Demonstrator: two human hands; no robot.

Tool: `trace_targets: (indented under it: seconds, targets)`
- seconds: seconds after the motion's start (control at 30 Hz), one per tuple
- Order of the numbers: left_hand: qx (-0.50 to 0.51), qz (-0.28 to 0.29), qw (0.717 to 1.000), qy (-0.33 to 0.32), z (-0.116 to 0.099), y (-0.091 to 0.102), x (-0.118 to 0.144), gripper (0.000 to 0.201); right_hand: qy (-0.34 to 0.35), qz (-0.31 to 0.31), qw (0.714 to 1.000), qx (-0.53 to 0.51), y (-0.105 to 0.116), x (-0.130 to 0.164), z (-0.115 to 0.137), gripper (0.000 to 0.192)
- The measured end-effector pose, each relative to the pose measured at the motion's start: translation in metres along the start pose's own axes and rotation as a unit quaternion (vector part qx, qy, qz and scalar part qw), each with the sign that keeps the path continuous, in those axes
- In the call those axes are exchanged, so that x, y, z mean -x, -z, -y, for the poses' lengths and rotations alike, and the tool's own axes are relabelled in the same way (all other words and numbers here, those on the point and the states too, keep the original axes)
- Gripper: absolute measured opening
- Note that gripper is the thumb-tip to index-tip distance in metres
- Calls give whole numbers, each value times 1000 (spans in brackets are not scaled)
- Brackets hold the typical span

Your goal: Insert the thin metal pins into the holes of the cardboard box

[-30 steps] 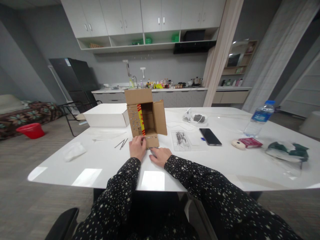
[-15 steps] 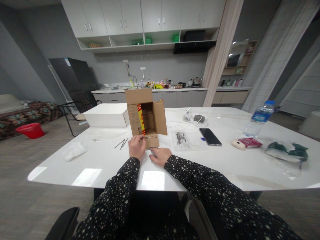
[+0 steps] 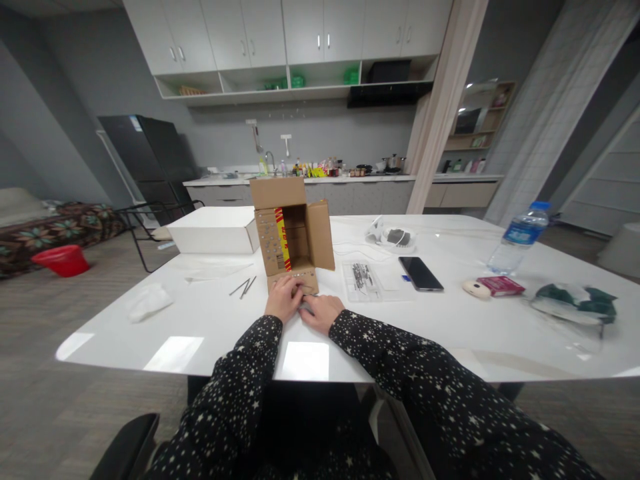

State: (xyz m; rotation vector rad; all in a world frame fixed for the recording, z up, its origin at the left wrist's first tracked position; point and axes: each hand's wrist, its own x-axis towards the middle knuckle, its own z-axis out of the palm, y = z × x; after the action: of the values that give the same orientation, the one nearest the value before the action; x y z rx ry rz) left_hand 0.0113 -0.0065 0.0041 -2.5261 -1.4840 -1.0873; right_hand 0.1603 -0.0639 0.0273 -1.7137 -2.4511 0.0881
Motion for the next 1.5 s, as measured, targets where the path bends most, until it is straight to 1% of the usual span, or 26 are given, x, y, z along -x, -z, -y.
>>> trace_targets:
  seconds: [0.3,0.5,0.63,0.8,1.03,1.33,1.5]
  targets:
    - [-21,21,1000,-6,2,-3,0,17,4,-2,1000,1,0,0,-1,38]
    - [-14,40,999,-2,1,-2,0,18,16,-25,1000,5,-5,-2,-3,37]
    - [-12,45,999,4,0,-1,0,18,18,-28,999,3,-7,-3,-4,37]
    - [-10,48,999,6,0,0,1,18,12,-11,1000,3,-3,-2,-2,38]
    - [-4,49,999,15,-1,1,1,16,4,-5,1000,2,-1,0,-1,38]
    - [-11,52,998,26,-1,0,1,17,11,-18,1000,0,-4,-1,-3,38]
    - [-8,45,999,17,1,-1,1,16,13,-18,1000,1,-5,-2,-3,39]
